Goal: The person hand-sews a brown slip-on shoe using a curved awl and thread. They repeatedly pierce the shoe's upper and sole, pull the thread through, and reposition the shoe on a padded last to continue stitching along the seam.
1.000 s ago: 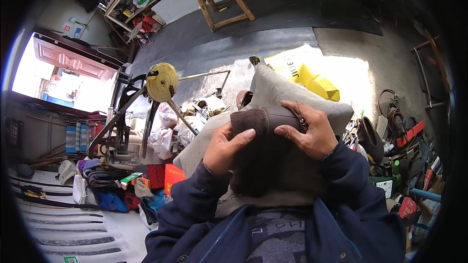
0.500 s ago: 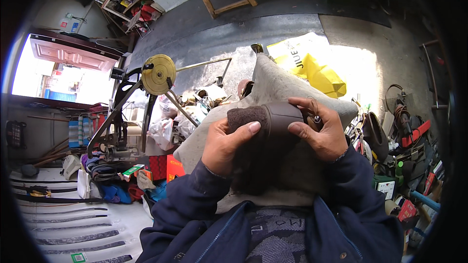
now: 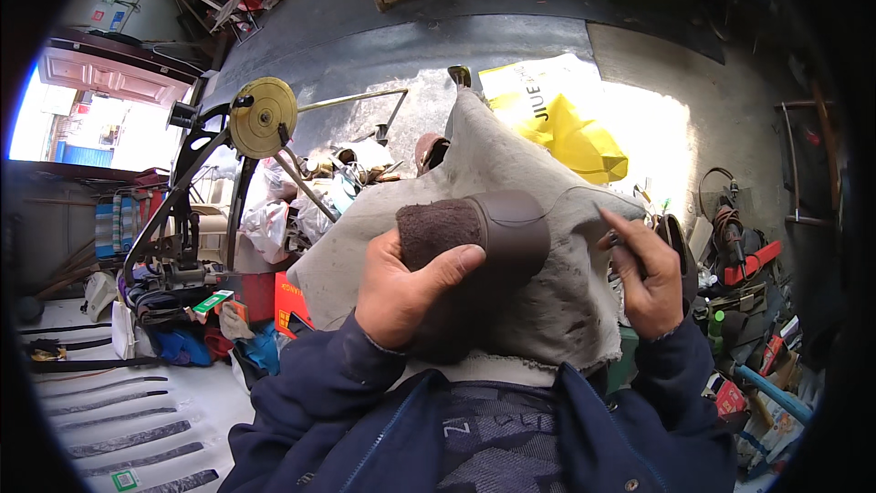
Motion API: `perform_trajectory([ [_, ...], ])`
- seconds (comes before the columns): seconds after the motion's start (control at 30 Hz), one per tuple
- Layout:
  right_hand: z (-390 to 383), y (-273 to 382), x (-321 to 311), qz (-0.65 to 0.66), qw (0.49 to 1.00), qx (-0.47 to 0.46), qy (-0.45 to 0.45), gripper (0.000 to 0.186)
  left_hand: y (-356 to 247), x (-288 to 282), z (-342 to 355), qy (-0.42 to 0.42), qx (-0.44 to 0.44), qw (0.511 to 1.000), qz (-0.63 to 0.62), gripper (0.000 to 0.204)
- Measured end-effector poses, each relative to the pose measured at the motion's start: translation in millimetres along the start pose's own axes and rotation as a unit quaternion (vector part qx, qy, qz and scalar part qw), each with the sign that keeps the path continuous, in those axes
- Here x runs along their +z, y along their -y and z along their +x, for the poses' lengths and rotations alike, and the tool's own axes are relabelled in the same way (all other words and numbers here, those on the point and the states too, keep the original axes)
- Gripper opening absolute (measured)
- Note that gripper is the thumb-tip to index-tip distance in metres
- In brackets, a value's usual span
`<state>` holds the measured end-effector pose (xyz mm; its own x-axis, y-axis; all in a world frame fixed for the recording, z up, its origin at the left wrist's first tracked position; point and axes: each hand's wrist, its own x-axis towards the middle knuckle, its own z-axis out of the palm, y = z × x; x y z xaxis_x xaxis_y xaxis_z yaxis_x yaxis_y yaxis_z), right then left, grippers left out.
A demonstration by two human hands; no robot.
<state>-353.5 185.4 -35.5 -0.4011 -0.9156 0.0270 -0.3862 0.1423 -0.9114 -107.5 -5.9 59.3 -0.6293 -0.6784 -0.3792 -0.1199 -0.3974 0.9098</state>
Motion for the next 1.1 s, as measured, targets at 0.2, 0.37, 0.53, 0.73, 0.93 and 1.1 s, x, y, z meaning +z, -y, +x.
perform_trajectory([
  [0.2, 26, 89, 17, 0.097, 0.980, -0.070, 0.160, 0.058, 0, 8, 3, -0.009, 0.004, 0.998, 0.057, 0.024],
  [0.37, 33, 88, 12, 0.107, 0.977, -0.068, 0.170, 0.057, 3, 13, 6, -0.010, 0.028, 0.998, 0.050, 0.022],
  [0.53, 38, 90, 14, 0.085, 0.980, -0.078, 0.164, 0.056, 6, 17, 6, -0.005, 0.049, 0.997, 0.055, 0.021],
  [0.73, 36, 96, 6, 0.061, 0.974, -0.074, 0.205, 0.054, 9, 15, 4, -0.005, 0.052, 0.996, 0.071, 0.019],
  [0.93, 30, 106, 9, 0.040, 0.980, -0.084, 0.178, 0.058, 10, 14, 3, -0.004, 0.051, 0.994, 0.101, 0.020],
  [1.1, 28, 114, 3, -0.038, 0.979, -0.067, 0.187, 0.061, 11, 16, -2, 0.007, 0.063, 0.992, 0.106, 0.019],
])
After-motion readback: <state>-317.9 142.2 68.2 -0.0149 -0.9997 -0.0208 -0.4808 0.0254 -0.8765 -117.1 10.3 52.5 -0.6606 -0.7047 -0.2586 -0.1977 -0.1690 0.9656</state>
